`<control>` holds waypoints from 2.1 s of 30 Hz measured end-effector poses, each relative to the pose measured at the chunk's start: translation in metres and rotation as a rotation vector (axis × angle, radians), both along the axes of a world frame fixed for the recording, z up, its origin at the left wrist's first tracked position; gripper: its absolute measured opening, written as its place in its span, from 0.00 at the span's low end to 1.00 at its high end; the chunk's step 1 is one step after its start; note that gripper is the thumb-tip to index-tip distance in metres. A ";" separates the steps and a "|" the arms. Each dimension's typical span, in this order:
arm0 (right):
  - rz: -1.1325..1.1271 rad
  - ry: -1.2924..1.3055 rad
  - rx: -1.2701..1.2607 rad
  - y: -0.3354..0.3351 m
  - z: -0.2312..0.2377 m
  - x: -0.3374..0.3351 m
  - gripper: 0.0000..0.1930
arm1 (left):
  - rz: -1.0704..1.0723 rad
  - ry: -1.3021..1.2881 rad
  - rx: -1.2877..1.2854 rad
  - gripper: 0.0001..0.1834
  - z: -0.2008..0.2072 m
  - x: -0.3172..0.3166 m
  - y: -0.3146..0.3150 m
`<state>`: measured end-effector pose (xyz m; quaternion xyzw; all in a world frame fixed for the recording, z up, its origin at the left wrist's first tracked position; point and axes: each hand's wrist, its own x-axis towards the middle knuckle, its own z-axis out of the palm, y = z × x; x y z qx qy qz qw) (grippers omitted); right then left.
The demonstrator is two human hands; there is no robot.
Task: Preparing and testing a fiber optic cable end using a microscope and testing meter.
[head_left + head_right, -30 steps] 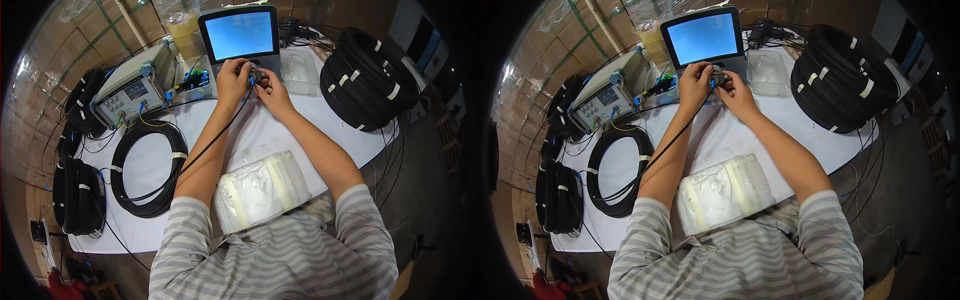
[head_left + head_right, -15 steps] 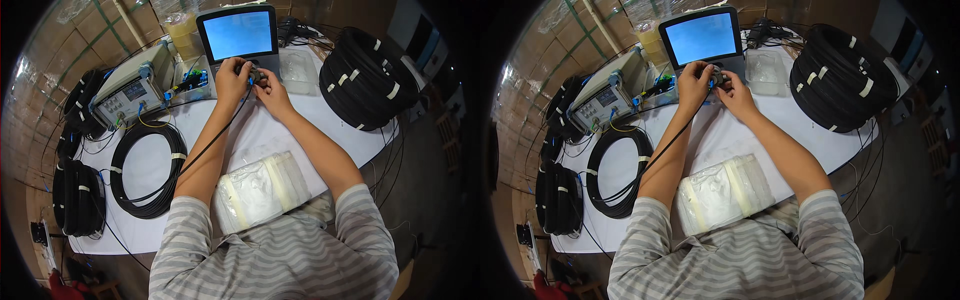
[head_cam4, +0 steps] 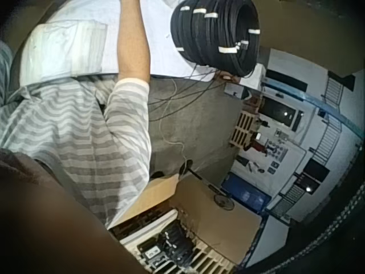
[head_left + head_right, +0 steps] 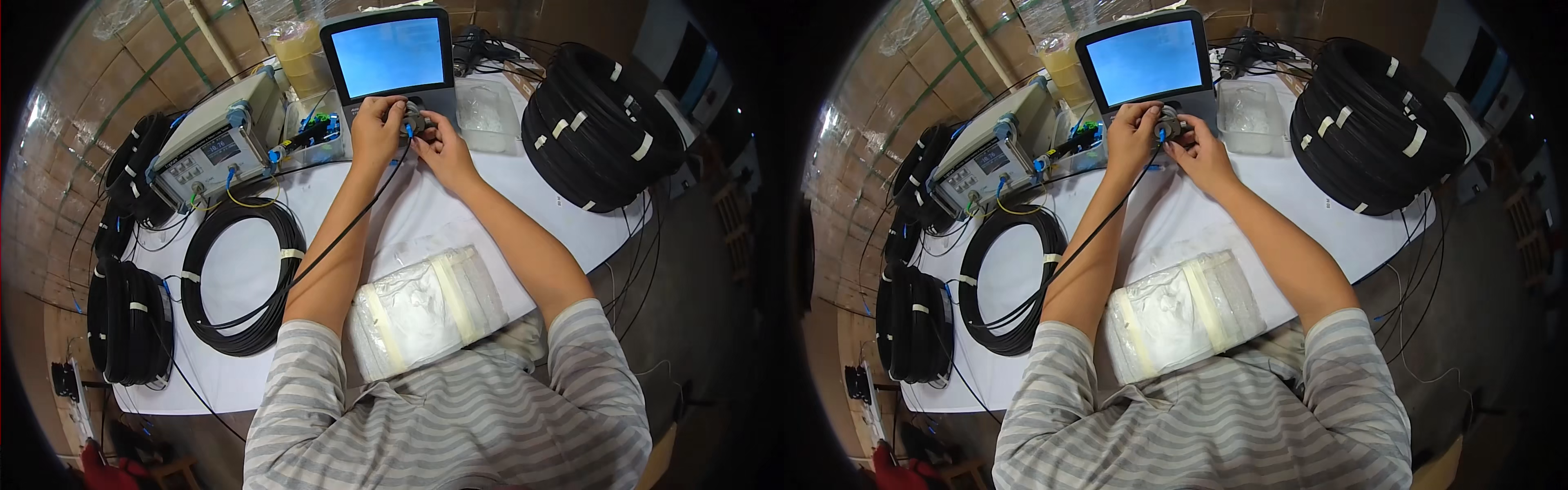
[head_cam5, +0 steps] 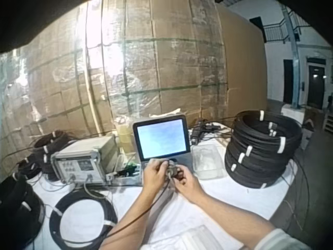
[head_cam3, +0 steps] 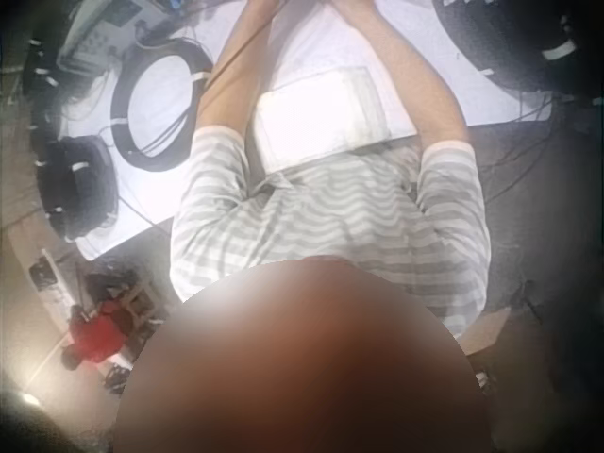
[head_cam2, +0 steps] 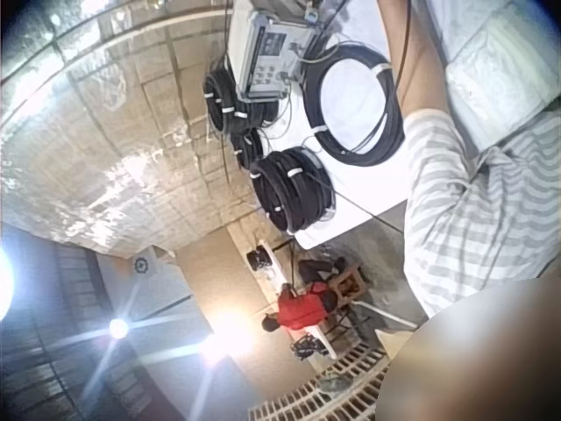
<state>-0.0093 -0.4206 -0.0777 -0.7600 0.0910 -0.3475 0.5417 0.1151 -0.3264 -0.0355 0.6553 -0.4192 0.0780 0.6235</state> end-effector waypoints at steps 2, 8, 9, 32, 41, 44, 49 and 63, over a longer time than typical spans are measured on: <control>0.004 -0.007 -0.002 0.001 0.000 0.001 0.26 | -0.010 0.011 0.013 0.12 -0.001 0.001 0.002; 0.016 -0.014 0.012 0.000 0.001 0.000 0.26 | -0.018 0.030 -0.020 0.11 -0.003 0.005 -0.002; 0.027 -0.033 0.023 -0.001 0.000 0.001 0.26 | -0.019 0.037 -0.033 0.12 -0.004 0.004 -0.003; 0.020 -0.018 -0.005 0.001 0.001 0.000 0.27 | -0.007 0.059 -0.034 0.13 -0.006 0.002 -0.002; 0.026 -0.029 0.005 0.000 -0.002 0.002 0.28 | -0.020 0.158 -0.071 0.12 -0.007 0.000 -0.006; 0.016 -0.024 -0.015 0.000 -0.001 0.002 0.28 | -0.035 0.193 -0.097 0.12 -0.009 0.001 -0.008; 0.027 -0.030 0.011 -0.002 -0.003 0.002 0.28 | -0.044 0.152 -0.162 0.11 -0.011 -0.001 -0.009; -0.041 -0.212 0.108 -0.007 -0.003 0.006 0.15 | -0.007 0.125 -0.082 0.12 -0.013 0.006 -0.007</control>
